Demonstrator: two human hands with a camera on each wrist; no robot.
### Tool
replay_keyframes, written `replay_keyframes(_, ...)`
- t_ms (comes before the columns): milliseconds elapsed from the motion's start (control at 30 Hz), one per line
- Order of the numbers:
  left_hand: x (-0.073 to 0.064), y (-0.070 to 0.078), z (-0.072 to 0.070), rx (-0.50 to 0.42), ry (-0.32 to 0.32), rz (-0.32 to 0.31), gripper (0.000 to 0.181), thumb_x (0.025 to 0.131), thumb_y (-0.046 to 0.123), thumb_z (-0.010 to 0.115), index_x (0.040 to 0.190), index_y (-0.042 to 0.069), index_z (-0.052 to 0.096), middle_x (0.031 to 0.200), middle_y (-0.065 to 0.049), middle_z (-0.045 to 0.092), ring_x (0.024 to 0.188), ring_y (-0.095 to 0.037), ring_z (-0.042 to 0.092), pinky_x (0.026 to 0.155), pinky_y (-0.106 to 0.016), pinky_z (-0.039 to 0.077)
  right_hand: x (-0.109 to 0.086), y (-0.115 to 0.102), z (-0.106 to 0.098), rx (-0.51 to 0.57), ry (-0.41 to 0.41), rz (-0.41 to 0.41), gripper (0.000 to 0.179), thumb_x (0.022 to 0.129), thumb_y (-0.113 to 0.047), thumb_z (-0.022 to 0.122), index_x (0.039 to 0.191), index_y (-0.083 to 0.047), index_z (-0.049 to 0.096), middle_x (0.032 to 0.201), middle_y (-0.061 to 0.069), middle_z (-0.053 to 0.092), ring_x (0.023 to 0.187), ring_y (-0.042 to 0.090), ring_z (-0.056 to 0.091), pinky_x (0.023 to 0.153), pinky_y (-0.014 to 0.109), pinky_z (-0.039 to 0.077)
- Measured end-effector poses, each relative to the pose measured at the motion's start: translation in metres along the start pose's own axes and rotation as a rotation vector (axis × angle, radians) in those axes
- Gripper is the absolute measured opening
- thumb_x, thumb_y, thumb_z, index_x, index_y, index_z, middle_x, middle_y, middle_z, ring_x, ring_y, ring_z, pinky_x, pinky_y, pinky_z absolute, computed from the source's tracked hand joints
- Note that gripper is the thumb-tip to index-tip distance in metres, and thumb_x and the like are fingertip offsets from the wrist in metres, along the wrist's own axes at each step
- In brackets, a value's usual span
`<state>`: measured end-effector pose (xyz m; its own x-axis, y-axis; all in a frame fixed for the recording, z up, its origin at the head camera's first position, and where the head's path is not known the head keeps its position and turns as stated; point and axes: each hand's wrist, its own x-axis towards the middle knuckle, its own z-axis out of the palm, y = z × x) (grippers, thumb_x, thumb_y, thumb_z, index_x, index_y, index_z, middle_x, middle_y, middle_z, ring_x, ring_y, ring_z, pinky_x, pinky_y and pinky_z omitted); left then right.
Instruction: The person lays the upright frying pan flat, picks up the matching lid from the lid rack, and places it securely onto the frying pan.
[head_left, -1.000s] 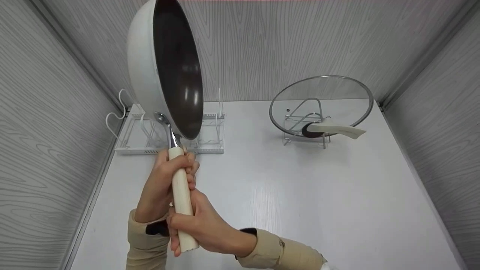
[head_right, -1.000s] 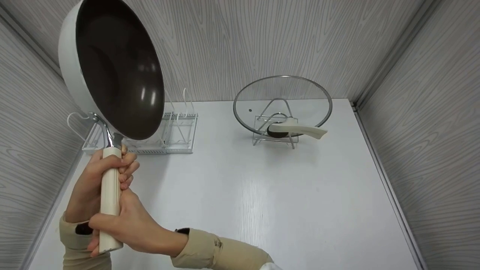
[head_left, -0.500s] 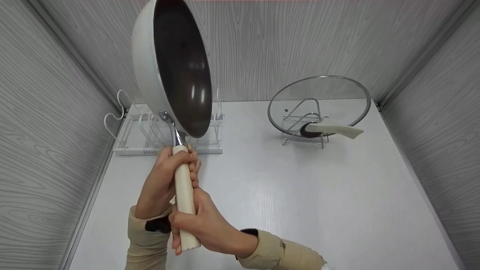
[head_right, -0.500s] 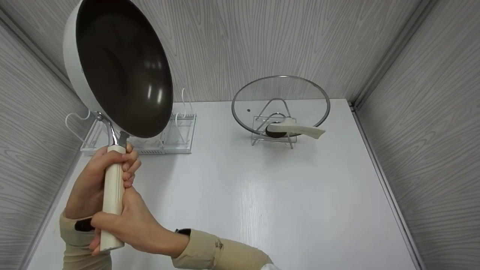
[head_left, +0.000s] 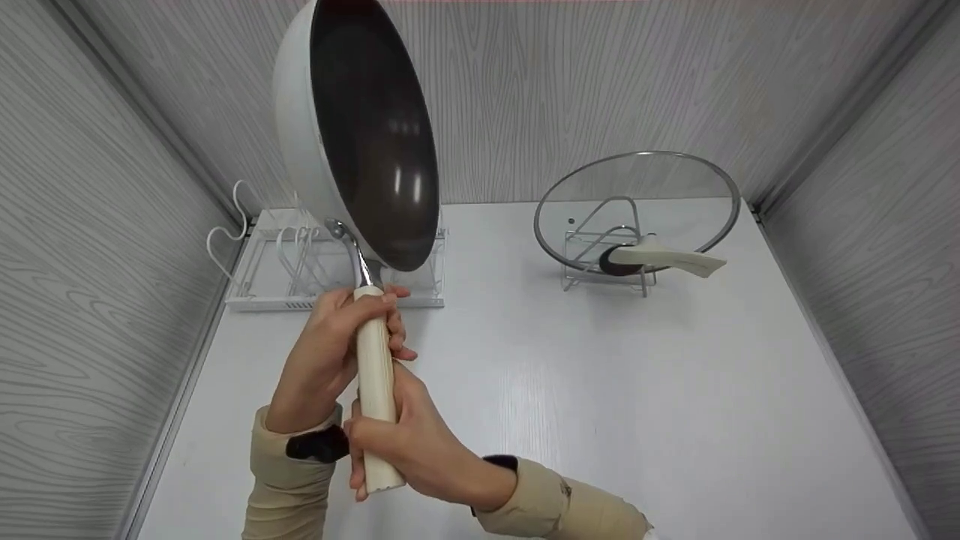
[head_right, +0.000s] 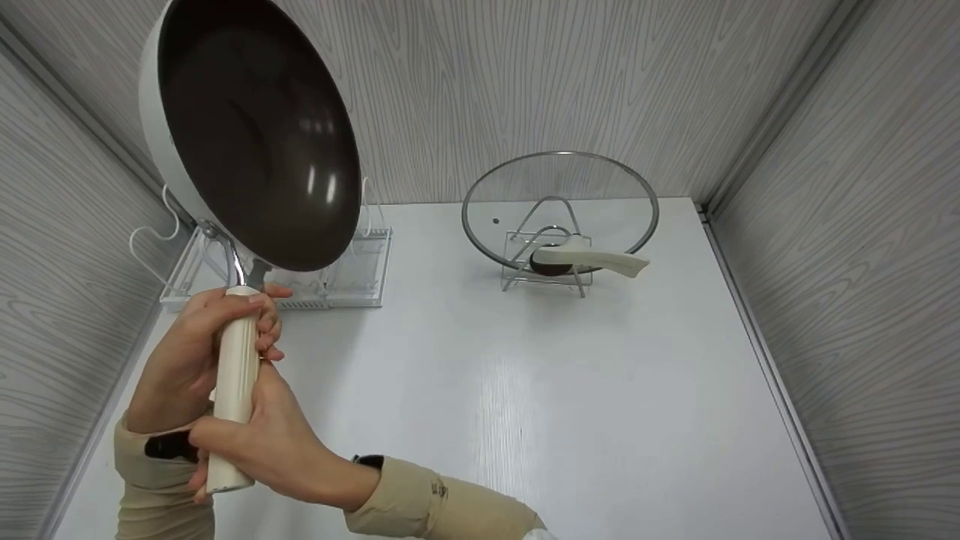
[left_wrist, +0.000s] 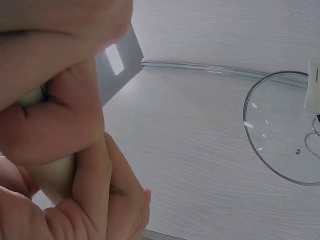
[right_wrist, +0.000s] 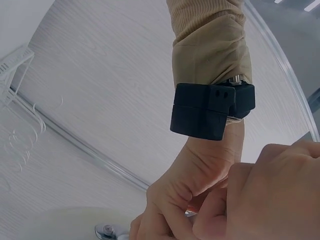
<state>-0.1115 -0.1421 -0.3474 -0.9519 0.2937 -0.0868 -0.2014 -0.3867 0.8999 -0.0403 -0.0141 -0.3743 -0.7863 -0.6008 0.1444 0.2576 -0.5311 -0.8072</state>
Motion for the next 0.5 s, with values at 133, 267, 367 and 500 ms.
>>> replay_keyframes(133, 0.003, -0.001, 0.001, -0.025, 0.005, -0.022, 0.029, 0.098, 0.002, 0.047, 0.123, -0.012, 0.044, 0.073, -0.009, 0.056, 0.058, -0.016, 0.056, 0.057, -0.029, 0.056, 0.002, 0.004, -0.001, -0.004, 0.022, 0.002, 0.050, 0.082, 0.001, 0.051, 0.129, -0.002, 0.035, 0.070, 0.004, 0.053, 0.047, 0.012, 0.060, 0.044, 0.029, 0.054)
replay_keyframes(267, 0.006, -0.002, 0.002, -0.142, -0.007, -0.050, 0.018, 0.096, -0.002, 0.040, 0.113, -0.004, 0.042, 0.071, -0.004, 0.046, 0.050, -0.011, 0.046, 0.045, -0.021, 0.044, 0.004, 0.008, -0.001, -0.013, 0.037, -0.007, 0.057, 0.082, 0.000, 0.052, 0.136, -0.004, 0.032, 0.072, 0.005, 0.054, 0.047, 0.014, 0.060, 0.045, 0.029, 0.054)
replay_keyframes(367, 0.007, -0.004, 0.002, -0.260, -0.016, -0.063, 0.012, 0.094, -0.004, 0.037, 0.105, 0.001, 0.039, 0.069, -0.003, 0.040, 0.047, -0.010, 0.042, 0.041, -0.021, 0.040, 0.006, 0.011, -0.001, -0.029, 0.047, -0.018, 0.062, 0.081, 0.001, 0.051, 0.140, -0.006, 0.030, 0.072, 0.007, 0.055, 0.046, 0.015, 0.059, 0.043, 0.029, 0.054)
replay_keyframes(500, 0.007, -0.006, 0.001, -0.358, -0.026, -0.069, 0.010, 0.093, -0.004, 0.035, 0.099, 0.004, 0.038, 0.068, -0.002, 0.038, 0.046, -0.010, 0.041, 0.040, -0.020, 0.039, 0.006, 0.013, -0.001, -0.036, 0.060, -0.014, 0.070, 0.080, 0.002, 0.051, 0.144, -0.009, 0.027, 0.072, 0.008, 0.056, 0.046, 0.016, 0.059, 0.042, 0.029, 0.053)
